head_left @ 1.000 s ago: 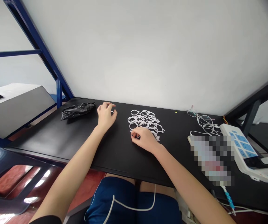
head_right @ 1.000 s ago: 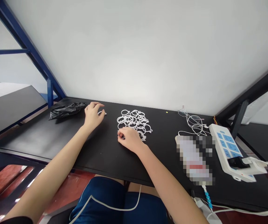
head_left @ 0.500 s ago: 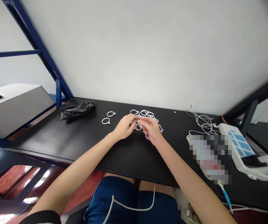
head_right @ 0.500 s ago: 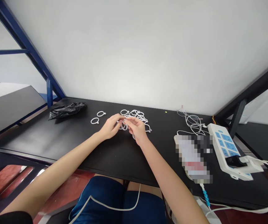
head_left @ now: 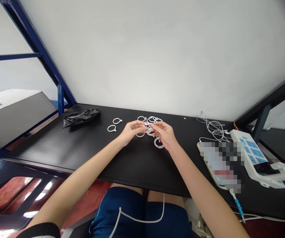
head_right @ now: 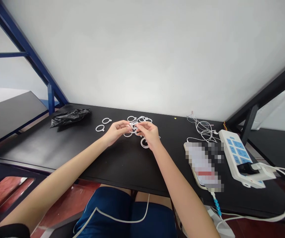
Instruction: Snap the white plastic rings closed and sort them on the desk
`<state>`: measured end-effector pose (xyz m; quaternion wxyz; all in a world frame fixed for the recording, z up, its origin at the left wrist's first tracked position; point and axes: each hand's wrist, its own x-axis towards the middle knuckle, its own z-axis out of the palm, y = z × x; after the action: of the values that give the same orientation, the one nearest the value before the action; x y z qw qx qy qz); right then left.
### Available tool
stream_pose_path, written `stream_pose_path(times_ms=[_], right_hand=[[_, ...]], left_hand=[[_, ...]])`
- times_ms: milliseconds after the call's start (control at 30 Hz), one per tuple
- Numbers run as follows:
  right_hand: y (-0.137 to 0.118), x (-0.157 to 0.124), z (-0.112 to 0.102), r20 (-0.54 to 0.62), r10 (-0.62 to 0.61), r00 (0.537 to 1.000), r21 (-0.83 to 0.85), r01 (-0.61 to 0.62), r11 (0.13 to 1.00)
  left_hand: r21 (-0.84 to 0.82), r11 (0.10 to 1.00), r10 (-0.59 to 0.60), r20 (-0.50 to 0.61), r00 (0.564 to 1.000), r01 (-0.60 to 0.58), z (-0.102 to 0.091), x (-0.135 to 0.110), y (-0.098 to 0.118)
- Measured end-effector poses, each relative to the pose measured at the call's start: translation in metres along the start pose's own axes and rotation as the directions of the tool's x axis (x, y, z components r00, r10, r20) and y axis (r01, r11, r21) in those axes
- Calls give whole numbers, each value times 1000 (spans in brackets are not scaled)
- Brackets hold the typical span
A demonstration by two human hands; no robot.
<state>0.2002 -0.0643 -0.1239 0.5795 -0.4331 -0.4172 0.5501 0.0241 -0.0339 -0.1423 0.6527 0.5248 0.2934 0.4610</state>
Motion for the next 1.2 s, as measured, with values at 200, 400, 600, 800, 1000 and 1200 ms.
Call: stream_pose_path(times_ms=[200,400,600,800,1000,1200], right_hand=[[-2,-4,3,30,-18,999,-48,19,999],[2,-7,9,39,27,999,-34,-26,999],[1,-10,11,63,-26,998,-110,32,993],[-1,-14,16,122,-59,991,-178,81,981],[0,-16,18,111,-156,981,-198,176,964],[2,-13,14,49,-197,979,-187,202,961]], left_hand=[[10,1000,-13,94,995,13,0,-3,4],[6,999,45,5,999,-45,-1,-1,-5],[26,999,40,-18,999,-40,4,-3,-4],[91,992,87,2,996,-87,5,-5,-1],[182,972,148,21,989,-149,6,-6,-1],[267,941,198,64,978,-208,7,-5,0]])
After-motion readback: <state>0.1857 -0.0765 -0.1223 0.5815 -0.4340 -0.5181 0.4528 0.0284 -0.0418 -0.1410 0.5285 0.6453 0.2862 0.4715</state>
